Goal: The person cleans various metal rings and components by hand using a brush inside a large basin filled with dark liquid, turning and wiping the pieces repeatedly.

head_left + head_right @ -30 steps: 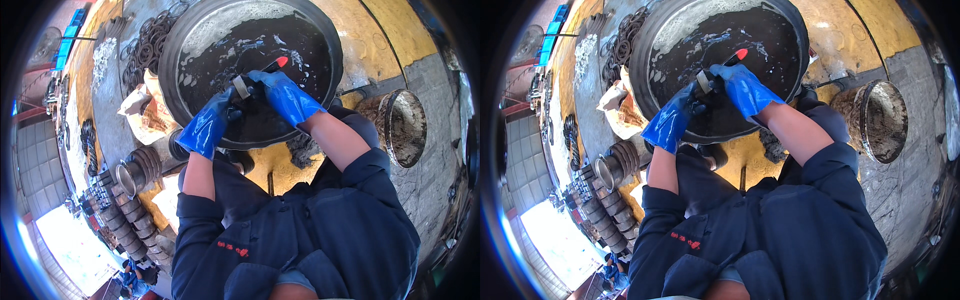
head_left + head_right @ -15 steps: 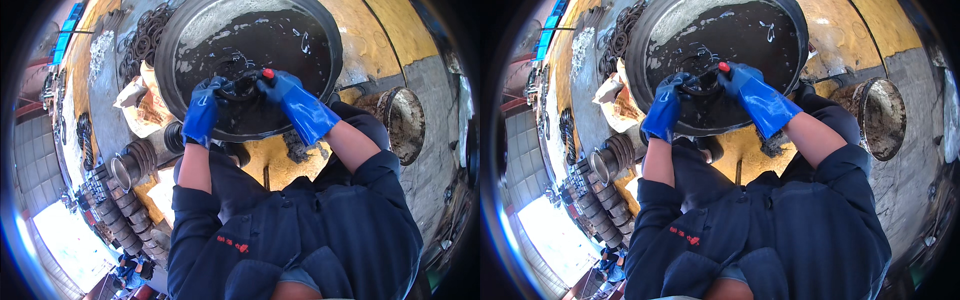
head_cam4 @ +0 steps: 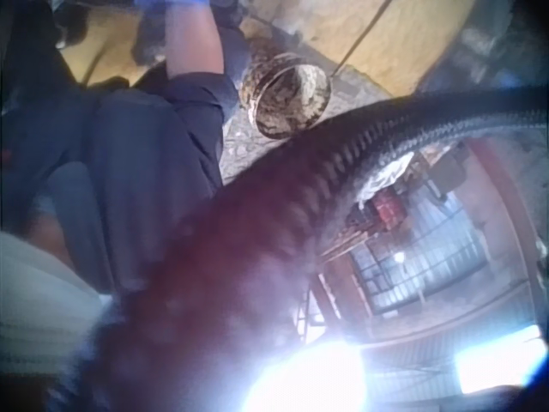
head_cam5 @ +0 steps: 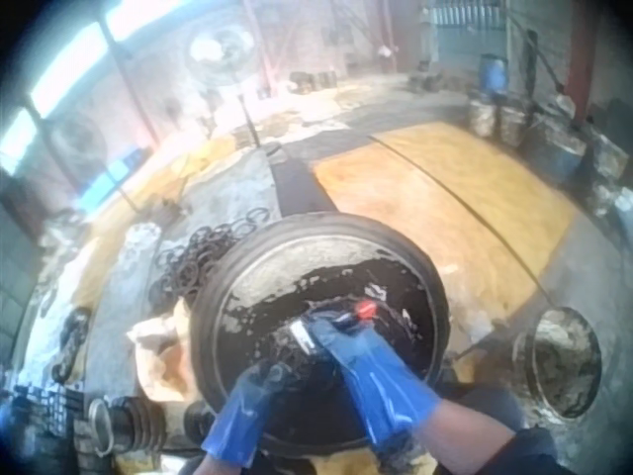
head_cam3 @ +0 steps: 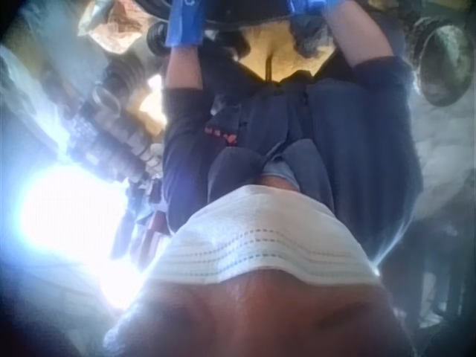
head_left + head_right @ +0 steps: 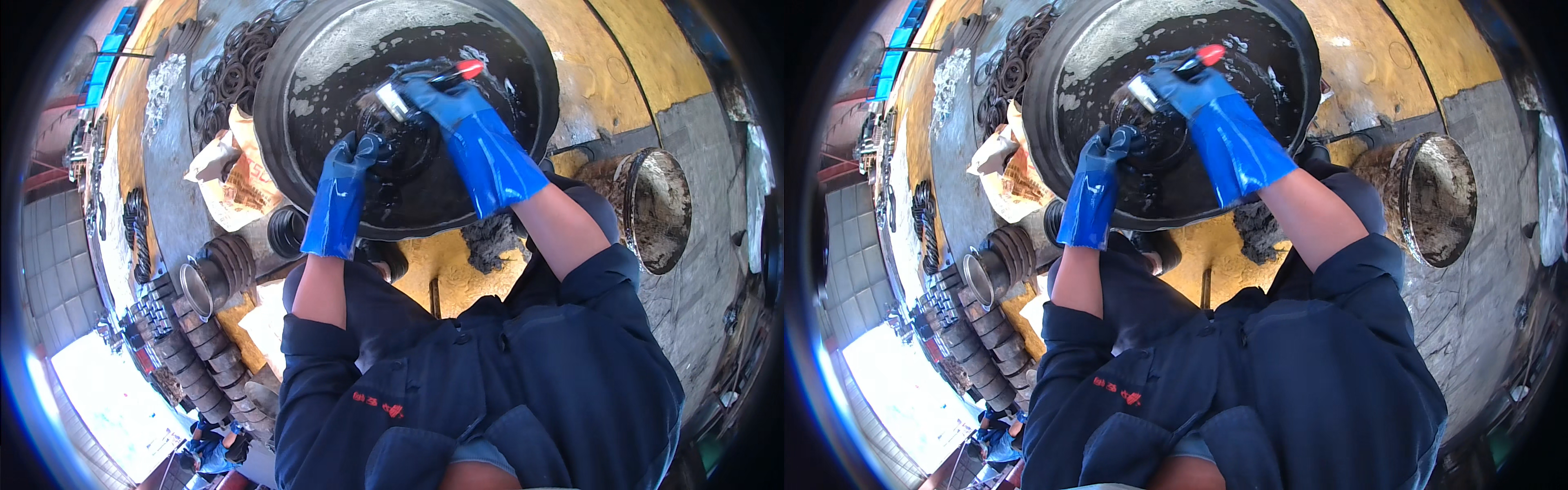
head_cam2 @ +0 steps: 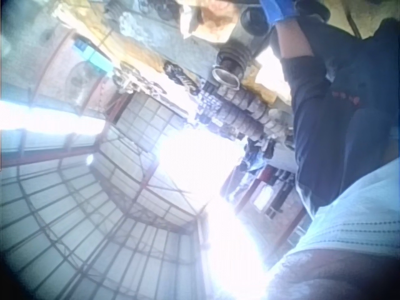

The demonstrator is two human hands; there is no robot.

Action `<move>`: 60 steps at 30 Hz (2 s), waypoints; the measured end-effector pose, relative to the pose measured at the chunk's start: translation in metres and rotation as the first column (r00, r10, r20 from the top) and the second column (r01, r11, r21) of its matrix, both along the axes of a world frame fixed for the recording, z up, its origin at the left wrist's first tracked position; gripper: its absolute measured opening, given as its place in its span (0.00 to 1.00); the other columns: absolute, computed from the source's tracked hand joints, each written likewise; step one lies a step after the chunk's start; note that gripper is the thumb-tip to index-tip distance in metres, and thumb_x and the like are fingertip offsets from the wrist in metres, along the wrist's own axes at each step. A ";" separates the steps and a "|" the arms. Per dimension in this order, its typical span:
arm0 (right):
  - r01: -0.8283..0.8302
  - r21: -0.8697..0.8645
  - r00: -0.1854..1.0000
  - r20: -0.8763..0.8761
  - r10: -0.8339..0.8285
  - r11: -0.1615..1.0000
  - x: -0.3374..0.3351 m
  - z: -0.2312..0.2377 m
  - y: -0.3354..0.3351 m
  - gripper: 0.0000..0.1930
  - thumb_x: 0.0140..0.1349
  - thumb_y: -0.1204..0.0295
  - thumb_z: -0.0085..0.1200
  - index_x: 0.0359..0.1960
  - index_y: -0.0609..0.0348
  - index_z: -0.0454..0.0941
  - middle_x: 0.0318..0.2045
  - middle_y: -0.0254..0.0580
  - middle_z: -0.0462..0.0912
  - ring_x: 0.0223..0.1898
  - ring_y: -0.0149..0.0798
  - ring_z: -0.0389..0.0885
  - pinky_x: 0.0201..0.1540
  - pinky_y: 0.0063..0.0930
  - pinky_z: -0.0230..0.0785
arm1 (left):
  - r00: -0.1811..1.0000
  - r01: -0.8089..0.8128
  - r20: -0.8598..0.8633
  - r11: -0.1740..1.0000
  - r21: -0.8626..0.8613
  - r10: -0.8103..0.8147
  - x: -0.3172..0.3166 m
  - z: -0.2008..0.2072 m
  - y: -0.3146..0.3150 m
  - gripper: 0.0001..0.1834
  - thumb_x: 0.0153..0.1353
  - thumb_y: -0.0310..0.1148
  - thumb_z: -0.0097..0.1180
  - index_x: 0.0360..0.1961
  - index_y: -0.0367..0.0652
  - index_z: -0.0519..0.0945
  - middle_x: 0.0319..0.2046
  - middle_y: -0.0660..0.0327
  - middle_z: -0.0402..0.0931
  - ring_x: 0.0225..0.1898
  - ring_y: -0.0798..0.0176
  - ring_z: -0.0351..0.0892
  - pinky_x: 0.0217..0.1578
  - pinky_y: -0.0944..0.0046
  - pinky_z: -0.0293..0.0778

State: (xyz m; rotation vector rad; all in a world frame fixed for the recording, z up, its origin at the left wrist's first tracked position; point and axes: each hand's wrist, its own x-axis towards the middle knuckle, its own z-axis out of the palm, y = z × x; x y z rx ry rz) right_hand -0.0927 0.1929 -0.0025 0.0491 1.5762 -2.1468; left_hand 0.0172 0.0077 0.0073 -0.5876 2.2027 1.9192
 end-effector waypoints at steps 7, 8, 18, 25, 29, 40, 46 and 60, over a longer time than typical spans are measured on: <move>0.156 0.022 0.976 0.150 -0.158 0.987 0.008 -0.024 0.021 0.13 0.62 0.64 0.60 0.41 0.61 0.85 0.34 0.36 0.86 0.32 0.31 0.81 0.37 0.29 0.73 | 0.980 -0.143 -0.150 0.988 -0.055 0.133 0.000 -0.027 -0.016 0.17 0.68 0.41 0.56 0.48 0.39 0.78 0.39 0.60 0.85 0.38 0.66 0.84 0.30 0.70 0.72; 0.065 0.169 0.995 0.068 -0.077 0.983 0.010 -0.027 0.023 0.15 0.61 0.62 0.60 0.40 0.62 0.85 0.33 0.37 0.86 0.32 0.31 0.81 0.37 0.29 0.73 | 0.976 -0.155 -0.173 0.981 -0.115 0.134 0.002 -0.035 -0.023 0.17 0.68 0.41 0.57 0.48 0.39 0.78 0.39 0.60 0.85 0.38 0.66 0.84 0.30 0.70 0.72; -0.246 0.607 0.942 -0.035 0.335 0.756 0.025 -0.032 -0.002 0.17 0.59 0.57 0.59 0.44 0.54 0.84 0.39 0.44 0.87 0.42 0.41 0.84 0.47 0.34 0.74 | 0.943 -0.215 -0.272 0.975 -0.055 0.193 -0.001 -0.027 -0.016 0.18 0.68 0.43 0.57 0.46 0.37 0.79 0.37 0.62 0.84 0.37 0.70 0.81 0.37 0.70 0.74; 0.283 0.712 0.425 -0.694 0.581 0.643 0.015 -0.016 0.006 0.15 0.58 0.64 0.56 0.48 0.44 0.79 0.44 0.43 0.83 0.39 0.52 0.84 0.40 0.43 0.76 | 0.995 -0.053 -0.098 0.978 -0.200 0.033 0.000 -0.001 -0.006 0.20 0.67 0.44 0.58 0.45 0.35 0.80 0.37 0.63 0.82 0.38 0.70 0.77 0.39 0.69 0.73; 0.351 0.704 0.170 -0.696 0.697 0.617 0.015 0.003 0.007 0.19 0.58 0.67 0.53 0.53 0.42 0.74 0.47 0.41 0.82 0.31 0.49 0.85 0.28 0.43 0.76 | 0.993 0.057 -0.087 0.978 -0.198 -0.075 -0.003 0.004 -0.006 0.19 0.66 0.43 0.59 0.44 0.35 0.80 0.35 0.63 0.81 0.37 0.72 0.75 0.41 0.69 0.71; -0.355 0.591 0.923 0.096 0.373 0.724 -0.003 -0.025 0.017 0.19 0.59 0.57 0.64 0.46 0.58 0.84 0.38 0.40 0.87 0.39 0.32 0.83 0.46 0.30 0.74 | 0.944 -0.041 -0.320 0.932 -0.360 -0.082 -0.010 -0.019 -0.008 0.15 0.66 0.38 0.58 0.42 0.34 0.82 0.35 0.55 0.83 0.39 0.65 0.81 0.42 0.63 0.75; -0.338 0.457 0.928 0.017 0.372 0.823 0.005 -0.016 0.023 0.22 0.59 0.54 0.64 0.46 0.59 0.84 0.39 0.41 0.87 0.40 0.32 0.83 0.47 0.30 0.73 | 0.924 -0.205 -0.380 0.899 -0.386 0.048 -0.016 -0.029 -0.022 0.12 0.67 0.35 0.57 0.42 0.37 0.82 0.35 0.58 0.84 0.38 0.64 0.82 0.40 0.64 0.76; -0.379 0.480 0.884 -0.064 0.463 0.791 -0.006 -0.012 0.027 0.23 0.58 0.52 0.66 0.48 0.56 0.83 0.41 0.42 0.87 0.41 0.34 0.83 0.49 0.31 0.73 | 0.975 -0.218 0.060 0.969 0.113 0.213 -0.019 -0.023 -0.018 0.20 0.65 0.36 0.59 0.54 0.33 0.75 0.53 0.47 0.78 0.49 0.56 0.81 0.46 0.60 0.79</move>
